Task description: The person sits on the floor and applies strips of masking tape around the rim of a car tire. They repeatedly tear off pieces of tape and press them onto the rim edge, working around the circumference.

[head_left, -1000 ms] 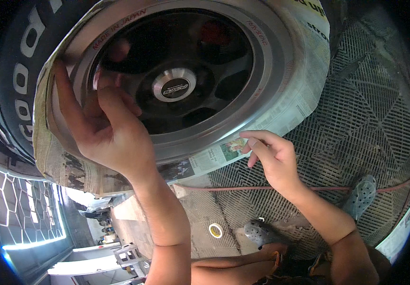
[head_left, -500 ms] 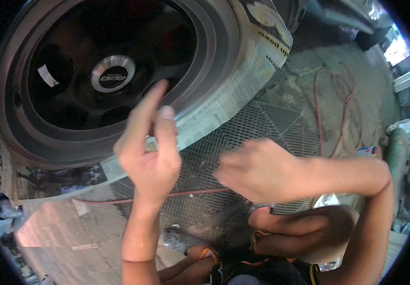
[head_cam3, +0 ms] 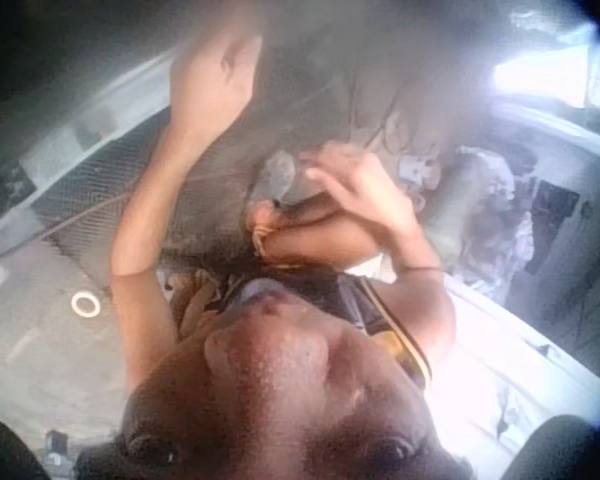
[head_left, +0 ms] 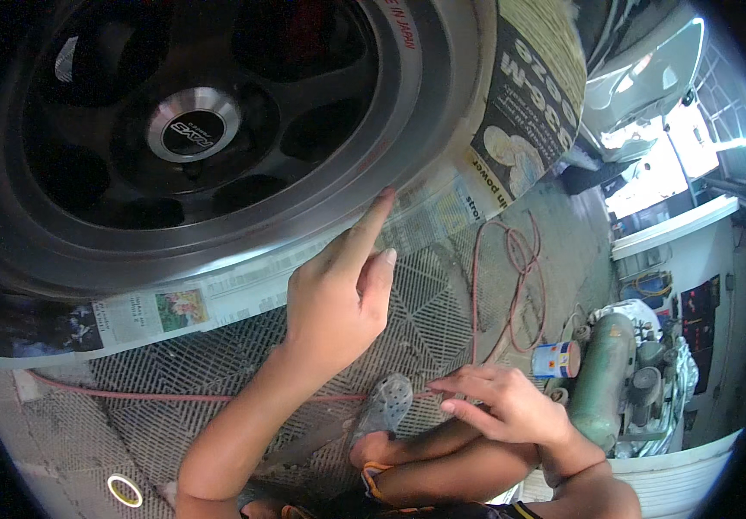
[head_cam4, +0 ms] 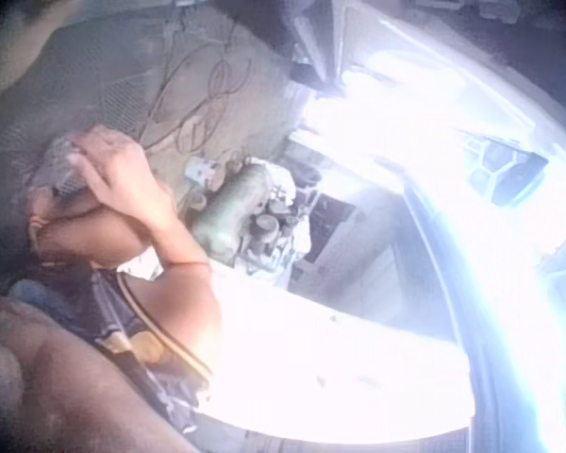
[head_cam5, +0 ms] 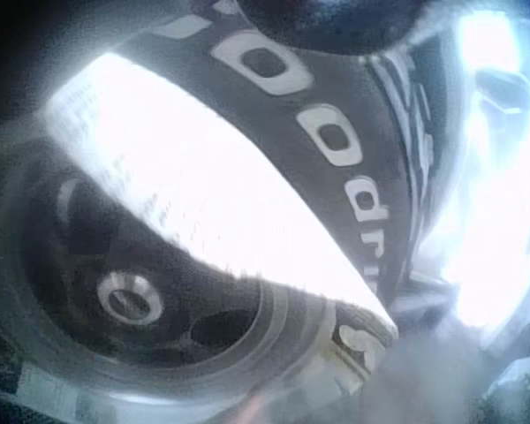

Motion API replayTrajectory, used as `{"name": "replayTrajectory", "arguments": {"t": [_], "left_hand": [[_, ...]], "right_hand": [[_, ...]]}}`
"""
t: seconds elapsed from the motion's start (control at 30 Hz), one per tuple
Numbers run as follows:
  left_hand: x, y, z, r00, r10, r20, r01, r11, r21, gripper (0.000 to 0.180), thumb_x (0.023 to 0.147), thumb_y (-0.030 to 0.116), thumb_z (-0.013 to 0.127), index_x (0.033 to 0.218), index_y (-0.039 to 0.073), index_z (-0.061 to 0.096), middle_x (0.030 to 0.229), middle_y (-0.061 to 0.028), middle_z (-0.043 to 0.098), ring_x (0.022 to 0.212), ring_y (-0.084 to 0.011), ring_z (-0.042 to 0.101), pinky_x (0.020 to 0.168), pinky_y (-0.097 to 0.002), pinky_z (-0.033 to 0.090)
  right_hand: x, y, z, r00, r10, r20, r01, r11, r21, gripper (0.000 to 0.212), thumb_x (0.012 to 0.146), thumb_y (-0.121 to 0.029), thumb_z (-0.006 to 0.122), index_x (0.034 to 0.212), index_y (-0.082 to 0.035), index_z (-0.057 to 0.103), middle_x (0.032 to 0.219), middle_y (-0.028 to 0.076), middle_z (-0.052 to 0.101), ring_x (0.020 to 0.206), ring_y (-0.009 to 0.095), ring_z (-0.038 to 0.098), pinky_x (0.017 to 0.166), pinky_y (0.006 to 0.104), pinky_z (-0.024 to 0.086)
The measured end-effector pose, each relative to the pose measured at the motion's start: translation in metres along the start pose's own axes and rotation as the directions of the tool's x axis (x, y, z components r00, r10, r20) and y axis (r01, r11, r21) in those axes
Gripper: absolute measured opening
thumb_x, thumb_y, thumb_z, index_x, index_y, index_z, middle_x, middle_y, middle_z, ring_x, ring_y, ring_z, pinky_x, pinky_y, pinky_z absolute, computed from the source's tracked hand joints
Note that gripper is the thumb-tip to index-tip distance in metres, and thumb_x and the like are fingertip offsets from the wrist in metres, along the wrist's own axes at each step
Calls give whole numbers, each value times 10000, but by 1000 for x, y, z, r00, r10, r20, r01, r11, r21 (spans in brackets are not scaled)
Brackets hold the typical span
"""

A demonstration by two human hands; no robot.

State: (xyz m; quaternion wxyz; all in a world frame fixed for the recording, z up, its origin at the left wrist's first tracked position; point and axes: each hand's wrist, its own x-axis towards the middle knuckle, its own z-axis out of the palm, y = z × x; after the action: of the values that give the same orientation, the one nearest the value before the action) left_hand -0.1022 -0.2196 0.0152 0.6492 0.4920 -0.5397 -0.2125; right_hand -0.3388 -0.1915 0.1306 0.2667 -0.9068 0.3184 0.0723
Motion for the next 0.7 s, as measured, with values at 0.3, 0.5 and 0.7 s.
{"name": "replayTrajectory", "arguments": {"t": [0.3,0.5,0.7], "left_hand": [[24,10,-5,974,119,-194,-163,961,-226,555,965,20,654,1507,42,538,779,-3,619,674,-57,550,646,-232,474],[40,10,5,985,102,-140,-127,974,-189,536,962,34,651,1490,70,565,790,-20,636,671,-69,560,641,-247,482],[65,18,40,976,159,-147,-179,975,-135,637,937,38,649,1548,127,490,797,-86,658,669,-177,645,649,-327,528]], "right_hand": [[15,-6,1,980,-134,144,152,981,-123,282,1002,-259,638,1181,-46,686,1054,121,719,937,309,710,814,408,560],[20,-16,-7,977,-134,167,159,976,-147,301,996,-255,671,1227,-64,702,1143,70,734,982,247,712,796,367,546],[16,-22,-5,971,-128,203,164,972,-170,304,998,-283,666,1210,-68,703,1159,72,734,1006,251,712,822,366,551]]}}
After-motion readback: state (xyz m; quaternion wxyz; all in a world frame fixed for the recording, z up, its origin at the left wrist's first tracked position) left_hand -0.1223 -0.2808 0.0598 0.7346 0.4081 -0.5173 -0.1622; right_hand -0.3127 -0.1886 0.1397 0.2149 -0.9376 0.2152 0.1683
